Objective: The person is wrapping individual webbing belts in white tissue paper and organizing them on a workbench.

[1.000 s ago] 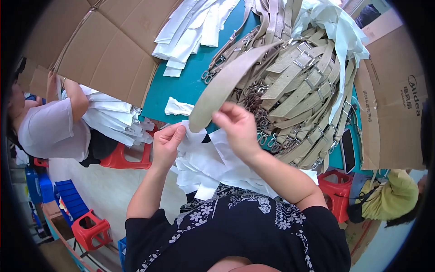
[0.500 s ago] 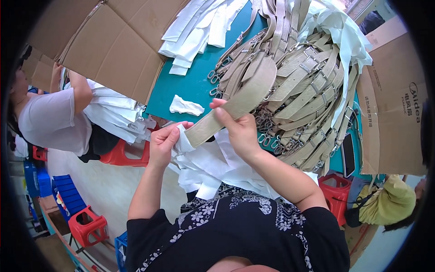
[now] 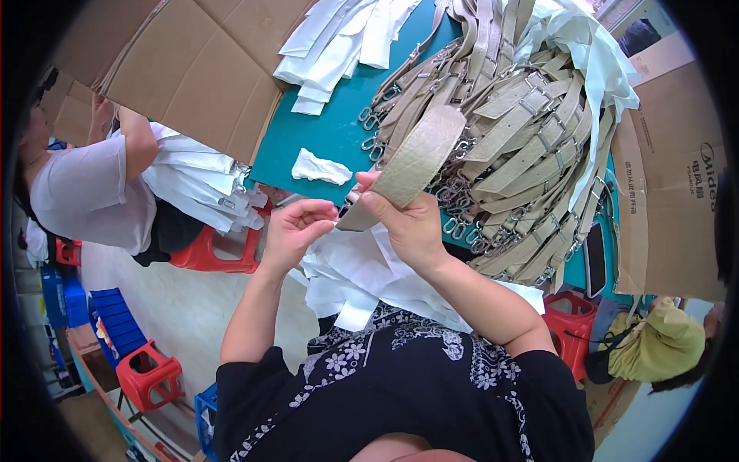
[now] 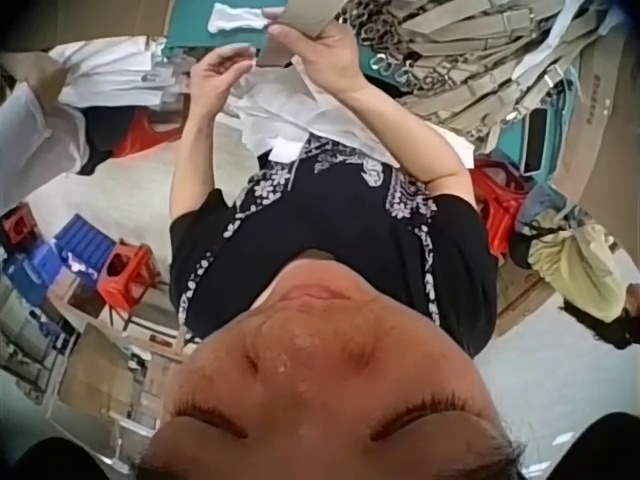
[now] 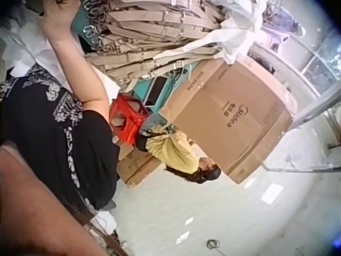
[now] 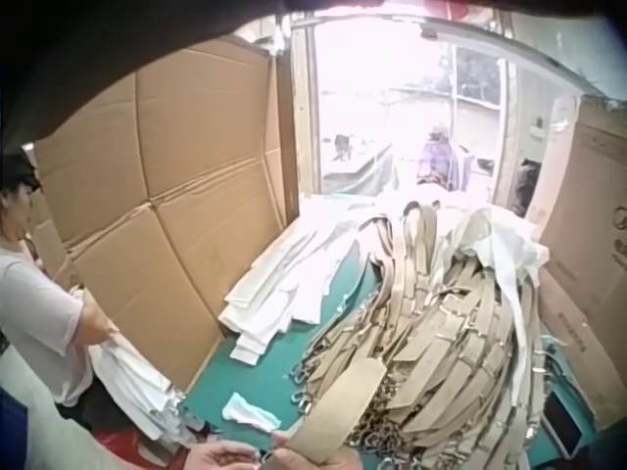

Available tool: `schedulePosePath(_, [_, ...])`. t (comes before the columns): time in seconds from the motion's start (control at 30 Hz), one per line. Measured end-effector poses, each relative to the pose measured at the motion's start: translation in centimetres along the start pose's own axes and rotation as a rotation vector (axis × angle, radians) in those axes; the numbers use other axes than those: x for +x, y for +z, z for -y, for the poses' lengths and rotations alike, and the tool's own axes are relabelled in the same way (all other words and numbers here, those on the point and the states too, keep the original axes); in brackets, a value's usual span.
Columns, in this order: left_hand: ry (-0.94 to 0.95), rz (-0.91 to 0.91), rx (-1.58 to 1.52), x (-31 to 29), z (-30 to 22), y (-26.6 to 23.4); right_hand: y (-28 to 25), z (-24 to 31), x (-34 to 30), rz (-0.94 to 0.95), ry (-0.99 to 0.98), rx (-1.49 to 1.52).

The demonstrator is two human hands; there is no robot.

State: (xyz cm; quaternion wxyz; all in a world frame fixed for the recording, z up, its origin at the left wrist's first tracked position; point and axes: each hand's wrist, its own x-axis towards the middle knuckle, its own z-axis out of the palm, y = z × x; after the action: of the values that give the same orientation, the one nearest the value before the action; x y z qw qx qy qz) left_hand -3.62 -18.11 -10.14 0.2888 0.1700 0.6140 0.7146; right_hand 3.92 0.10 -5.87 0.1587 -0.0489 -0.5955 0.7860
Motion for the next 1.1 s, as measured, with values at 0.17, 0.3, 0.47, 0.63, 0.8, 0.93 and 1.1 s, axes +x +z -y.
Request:
schedulePosePath(0.17, [0.061,0.057,0.018,0.2,0.7,-0.3,-0.7,-0.2,-0.3,0.041,0.012,-0.015])
schedulePosePath(0.3, [0.079,0.065,-0.026,0.1,0.6,-0.4,-0.1,-0.7,-0.7,0.085,-0.015,-0.017])
schedulePosePath(0.47, [0.224,0.018,0.04,0.1,-0.4,0.2,1.8,-2.7,-1.3,0.226,-0.037,-0.096])
schedulePosePath(0.63, [0.292,0.001,0.236,-0.7,-0.6,-1.6,-1.0,1.4,2.2,0.246,0.135,0.426])
schedulePosePath(0.8, [0.317,-0.064,0.155,-0.6,-1.0,-1.6,0.4,3.4,2.3,0.216,-0.275,-0.143])
schedulePosePath(0.93, [0.4,-0.1,-0.006,-0.5,-2.6,-1.7,1.9,3.7,1.3,0.228,-0.165,-0.353])
schedulePosePath(1.1, [0.26,-0.175,0.092,-0.4,-2.0,-3.0,2.6,8.4,3.6,0.155,-0.401,-0.277])
